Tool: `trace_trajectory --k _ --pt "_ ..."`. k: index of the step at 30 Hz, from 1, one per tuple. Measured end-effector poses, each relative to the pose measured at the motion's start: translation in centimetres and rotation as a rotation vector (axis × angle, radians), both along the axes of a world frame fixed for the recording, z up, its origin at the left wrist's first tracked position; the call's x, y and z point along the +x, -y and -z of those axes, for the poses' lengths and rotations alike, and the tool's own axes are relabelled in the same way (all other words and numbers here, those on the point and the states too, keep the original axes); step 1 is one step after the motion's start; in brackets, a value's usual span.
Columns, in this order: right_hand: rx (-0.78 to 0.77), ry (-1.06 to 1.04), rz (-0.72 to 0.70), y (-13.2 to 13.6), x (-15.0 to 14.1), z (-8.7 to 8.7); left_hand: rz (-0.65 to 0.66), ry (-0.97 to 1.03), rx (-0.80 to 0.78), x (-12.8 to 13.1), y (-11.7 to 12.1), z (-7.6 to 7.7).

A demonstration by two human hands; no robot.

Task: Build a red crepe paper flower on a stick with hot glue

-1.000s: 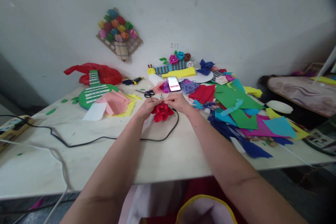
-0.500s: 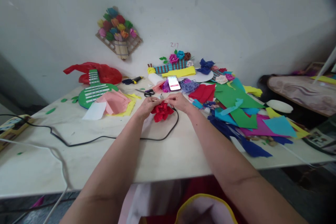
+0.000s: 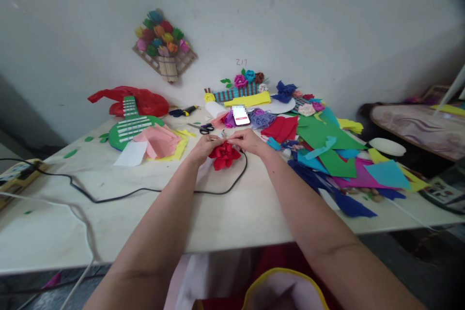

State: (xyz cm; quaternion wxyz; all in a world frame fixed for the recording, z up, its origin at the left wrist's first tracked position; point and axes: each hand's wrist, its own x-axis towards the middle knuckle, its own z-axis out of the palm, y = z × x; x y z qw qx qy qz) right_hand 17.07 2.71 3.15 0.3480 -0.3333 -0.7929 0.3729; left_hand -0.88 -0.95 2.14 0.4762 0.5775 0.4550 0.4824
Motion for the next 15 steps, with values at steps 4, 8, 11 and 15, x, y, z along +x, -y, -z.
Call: trace_trajectory --k 4,8,11,15 --pt "0.0 0.014 -0.015 0.06 -0.01 0.0 0.0 -0.012 -0.023 0.05 0.03 -0.05" --pt "0.019 0.016 0.0 0.03 -0.09 0.11 -0.002 -0.008 -0.031 0.06 0.02 0.0" --pt "0.083 -0.001 -0.002 -0.25 -0.15 0.35 -0.006 0.006 -0.03 0.04 -0.01 0.06" --pt "0.185 -0.027 -0.014 -0.82 -0.21 0.79 0.011 0.029 -0.026 -0.01 -0.08 0.16"
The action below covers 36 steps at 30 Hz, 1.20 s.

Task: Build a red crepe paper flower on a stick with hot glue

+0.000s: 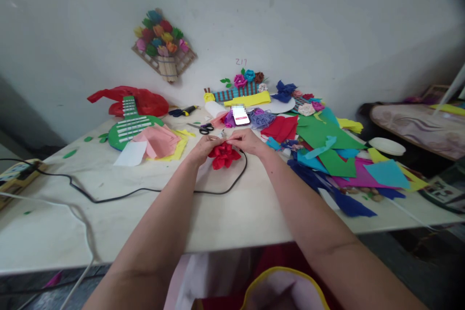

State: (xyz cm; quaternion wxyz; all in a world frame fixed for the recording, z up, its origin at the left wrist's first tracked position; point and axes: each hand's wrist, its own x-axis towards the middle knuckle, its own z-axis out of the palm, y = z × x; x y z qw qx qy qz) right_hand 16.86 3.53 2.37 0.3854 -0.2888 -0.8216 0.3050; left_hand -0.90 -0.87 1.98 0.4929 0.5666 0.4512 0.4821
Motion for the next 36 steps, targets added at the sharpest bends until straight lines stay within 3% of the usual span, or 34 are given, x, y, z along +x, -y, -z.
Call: trace_trajectory --k 15,25,36 --pt "0.243 0.064 0.009 -0.2 -0.2 -0.1 0.05 0.206 -0.06 -0.2 -0.7 0.9" --pt "0.025 0.051 0.027 1.2 0.2 -1.1 0.012 0.077 -0.031 0.1 0.0 0.0" --pt "-0.106 0.172 0.009 0.5 1.1 -0.9 0.013 0.034 -0.014 -0.2 -0.3 0.2"
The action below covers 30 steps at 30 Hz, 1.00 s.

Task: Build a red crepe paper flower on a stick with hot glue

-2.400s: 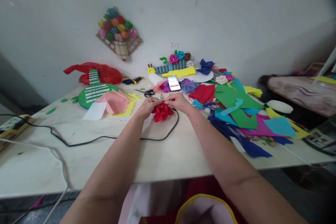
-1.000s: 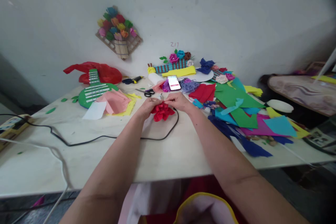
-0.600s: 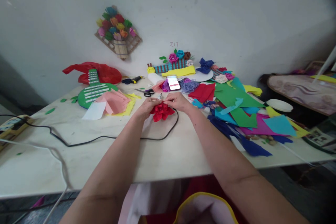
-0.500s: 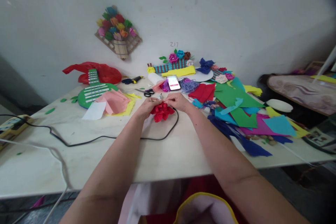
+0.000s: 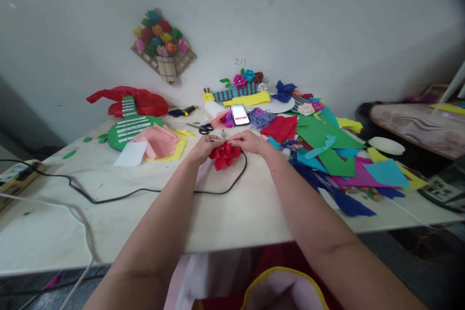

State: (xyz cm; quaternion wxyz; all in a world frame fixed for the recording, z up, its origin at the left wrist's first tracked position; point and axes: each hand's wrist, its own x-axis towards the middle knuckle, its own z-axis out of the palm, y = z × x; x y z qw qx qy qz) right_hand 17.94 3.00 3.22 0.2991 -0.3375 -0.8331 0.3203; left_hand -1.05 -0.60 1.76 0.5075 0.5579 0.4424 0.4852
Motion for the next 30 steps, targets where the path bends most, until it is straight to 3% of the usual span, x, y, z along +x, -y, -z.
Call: trace_trajectory --k 7,12,25,30 --pt "0.046 0.013 -0.043 -0.97 0.16 0.69 0.037 0.049 -0.048 -0.24 0.05 -0.19" --pt "0.085 0.026 0.009 -0.94 0.07 0.73 0.044 0.089 -0.045 -0.36 -0.15 -0.04" --pt "0.317 0.057 0.08 -0.87 -0.47 0.81 -0.03 0.134 -0.133 -0.33 -0.37 -0.06" --pt "0.341 0.019 0.074 -0.96 -0.63 0.88 -0.061 0.109 -0.129 -0.25 -0.24 -0.04"
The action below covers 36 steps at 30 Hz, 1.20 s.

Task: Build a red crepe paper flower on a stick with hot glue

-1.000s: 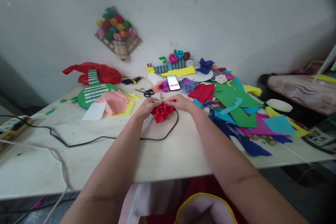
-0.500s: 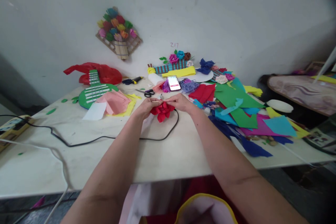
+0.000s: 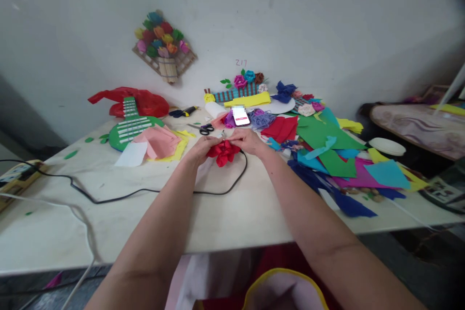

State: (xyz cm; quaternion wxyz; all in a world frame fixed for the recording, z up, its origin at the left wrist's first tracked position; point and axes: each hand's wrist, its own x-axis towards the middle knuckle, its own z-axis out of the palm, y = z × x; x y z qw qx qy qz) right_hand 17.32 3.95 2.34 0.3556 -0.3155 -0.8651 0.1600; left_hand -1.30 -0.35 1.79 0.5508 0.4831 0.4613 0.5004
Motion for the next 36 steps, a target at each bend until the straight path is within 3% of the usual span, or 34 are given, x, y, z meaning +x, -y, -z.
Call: trace_trajectory --k 15,29,36 --pt "-0.072 -0.018 0.044 0.19 0.05 0.18 0.041 -0.041 0.037 -0.34 -0.26 0.2" --pt "-0.211 0.111 0.055 0.48 0.43 -0.42 0.061 -0.119 0.068 -0.28 0.08 -0.14" --pt "-0.161 0.109 -0.004 0.48 0.77 -0.54 0.078 -0.158 0.101 -0.33 -0.03 0.0"
